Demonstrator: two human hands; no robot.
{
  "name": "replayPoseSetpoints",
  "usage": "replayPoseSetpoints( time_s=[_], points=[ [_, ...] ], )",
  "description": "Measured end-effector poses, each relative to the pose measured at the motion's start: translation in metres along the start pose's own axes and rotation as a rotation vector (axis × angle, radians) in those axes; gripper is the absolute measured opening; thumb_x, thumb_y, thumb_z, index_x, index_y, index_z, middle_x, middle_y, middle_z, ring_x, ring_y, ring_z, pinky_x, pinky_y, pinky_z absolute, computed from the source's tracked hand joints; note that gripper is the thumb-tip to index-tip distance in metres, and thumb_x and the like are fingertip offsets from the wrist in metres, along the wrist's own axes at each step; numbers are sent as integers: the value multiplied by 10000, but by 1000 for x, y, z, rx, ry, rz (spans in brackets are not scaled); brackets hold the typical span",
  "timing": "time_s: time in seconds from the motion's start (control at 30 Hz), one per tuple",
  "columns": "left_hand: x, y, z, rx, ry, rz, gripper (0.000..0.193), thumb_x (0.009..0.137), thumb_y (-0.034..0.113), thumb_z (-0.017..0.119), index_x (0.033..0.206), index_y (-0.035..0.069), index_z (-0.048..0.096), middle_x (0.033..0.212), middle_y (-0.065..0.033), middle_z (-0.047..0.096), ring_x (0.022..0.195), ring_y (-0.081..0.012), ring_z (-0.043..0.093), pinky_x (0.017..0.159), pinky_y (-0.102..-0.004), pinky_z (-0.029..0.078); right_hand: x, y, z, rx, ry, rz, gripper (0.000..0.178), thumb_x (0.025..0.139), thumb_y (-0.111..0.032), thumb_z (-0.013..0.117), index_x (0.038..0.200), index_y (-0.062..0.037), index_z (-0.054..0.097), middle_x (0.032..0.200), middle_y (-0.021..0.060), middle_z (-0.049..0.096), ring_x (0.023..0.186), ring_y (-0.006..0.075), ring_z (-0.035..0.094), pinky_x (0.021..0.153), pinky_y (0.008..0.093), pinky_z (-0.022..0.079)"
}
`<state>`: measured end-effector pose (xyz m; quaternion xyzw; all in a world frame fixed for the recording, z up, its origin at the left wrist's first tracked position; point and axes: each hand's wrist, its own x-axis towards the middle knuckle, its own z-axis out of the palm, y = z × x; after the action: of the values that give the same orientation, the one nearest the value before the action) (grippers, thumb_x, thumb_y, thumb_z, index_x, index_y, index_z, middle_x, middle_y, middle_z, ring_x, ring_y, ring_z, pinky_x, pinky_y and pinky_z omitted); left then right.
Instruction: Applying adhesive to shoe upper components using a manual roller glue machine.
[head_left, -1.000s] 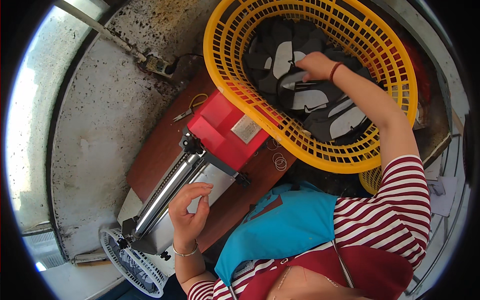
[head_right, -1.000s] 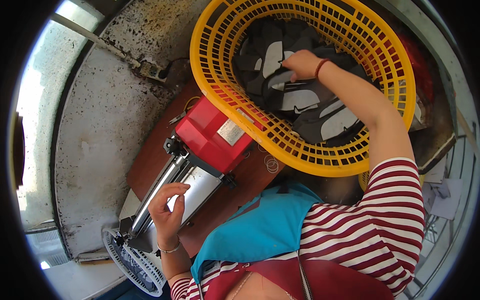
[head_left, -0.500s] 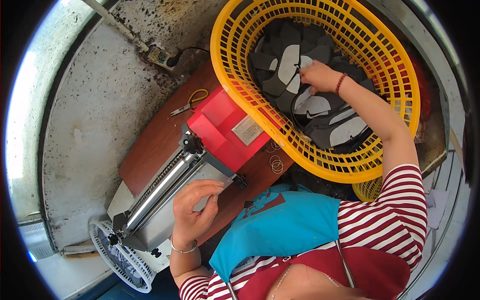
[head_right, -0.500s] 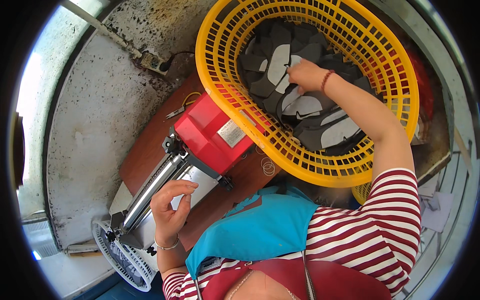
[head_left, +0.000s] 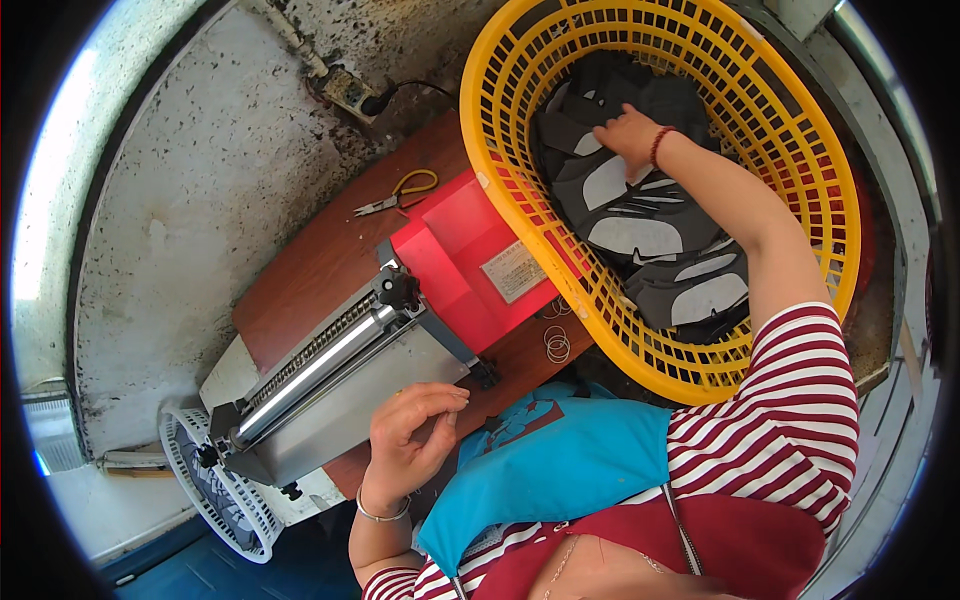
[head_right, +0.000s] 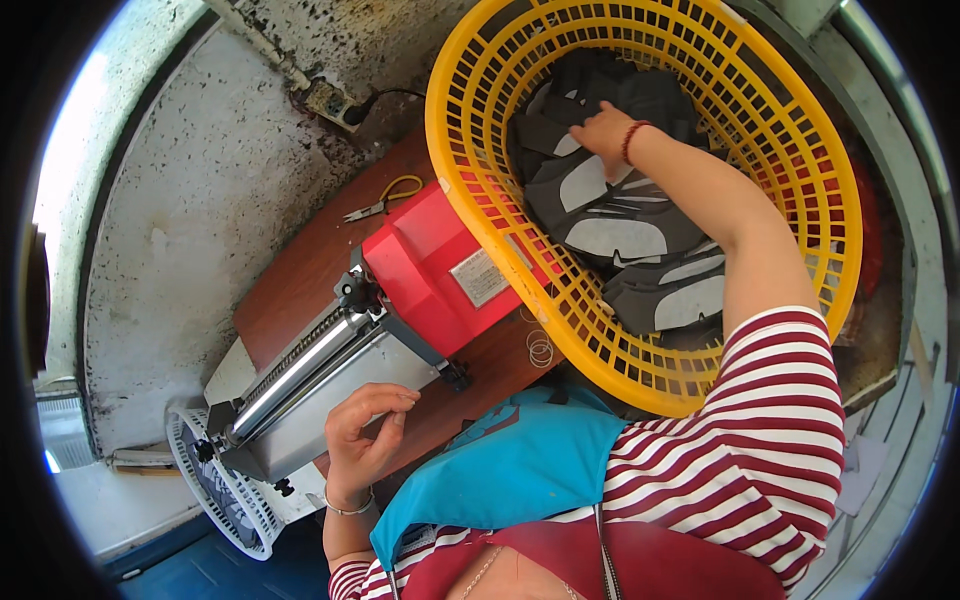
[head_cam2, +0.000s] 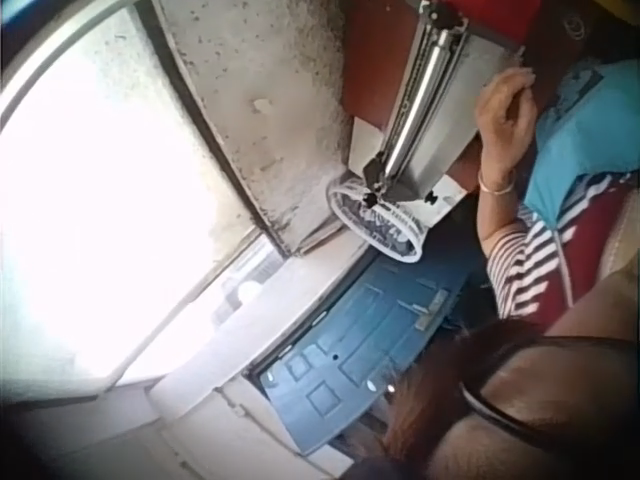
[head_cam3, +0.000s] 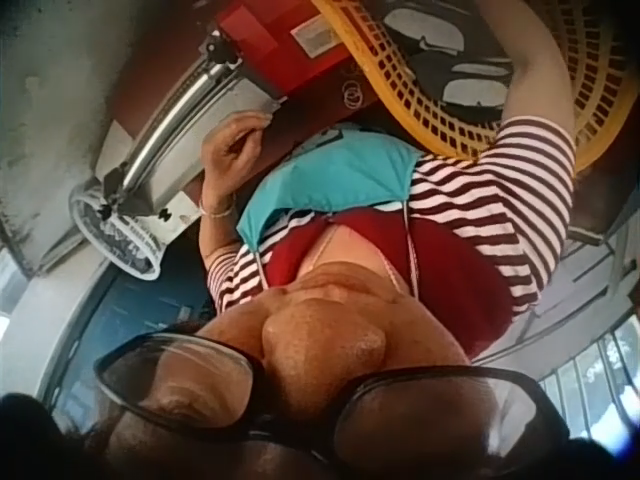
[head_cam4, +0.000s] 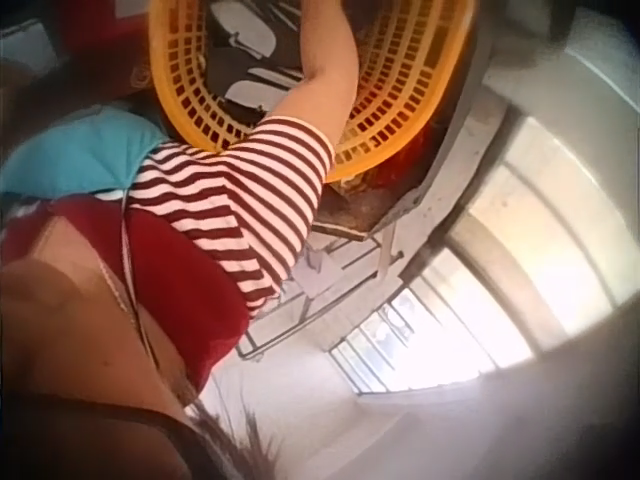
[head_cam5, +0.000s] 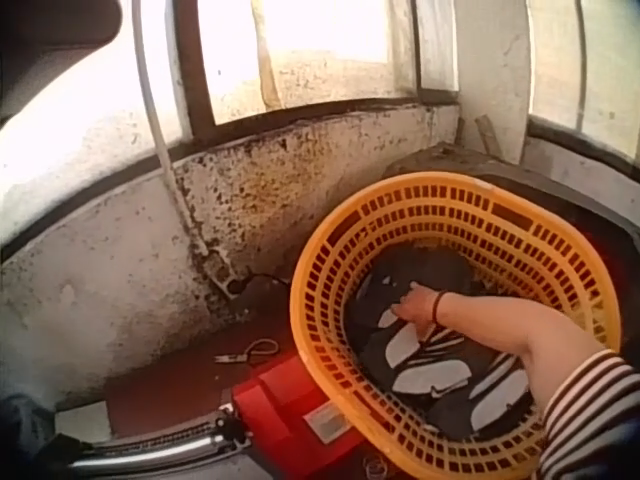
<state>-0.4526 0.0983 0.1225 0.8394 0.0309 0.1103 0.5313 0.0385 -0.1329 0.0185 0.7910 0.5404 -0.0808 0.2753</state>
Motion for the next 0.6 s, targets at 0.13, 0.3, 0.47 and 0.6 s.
replayPoseSetpoints(
  time_s=[0.13, 0.3, 0.47, 0.6],
  points=[
    [-7, -3, 2, -55, 43, -27, 168, 823, -61, 680, 960, 22, 732, 1009, -129, 755, 914, -257, 727, 807, -335, 563, -15, 25, 8, 375, -116, 130, 809, 563, -369, 948, 1234, -21, 662, 1058, 156, 732, 1116, 352, 670, 994, 449, 481],
    [2, -4, 8, -61, 22, -44, 163, 829, -68, 676, 960, 14, 729, 1005, -135, 754, 910, -256, 728, 811, -333, 564, -17, 35, 21, 635, 64, 329, 775, 654, -334, 933, 1278, 16, 632, 1247, 201, 625, 1293, 380, 525, 1102, 426, 436],
    [13, 2, 15, -51, -40, -19, 178, 837, -114, 639, 953, -6, 719, 992, -148, 743, 936, -242, 721, 826, -326, 568, 0, 3, 8, 412, -56, 358, 796, 692, -320, 919, 1354, -37, 579, 1304, 194, 609, 1290, 375, 556, 1037, 436, 496],
    [13, -2, 19, -40, -54, -5, 179, 839, -112, 644, 961, -4, 719, 1000, -143, 744, 937, -242, 721, 830, -326, 568, -14, 7, 19, 523, 149, 349, 778, 701, -305, 907, 1350, -40, 568, 1237, 217, 661, 1181, 388, 633, 994, 453, 519]
  ],
)
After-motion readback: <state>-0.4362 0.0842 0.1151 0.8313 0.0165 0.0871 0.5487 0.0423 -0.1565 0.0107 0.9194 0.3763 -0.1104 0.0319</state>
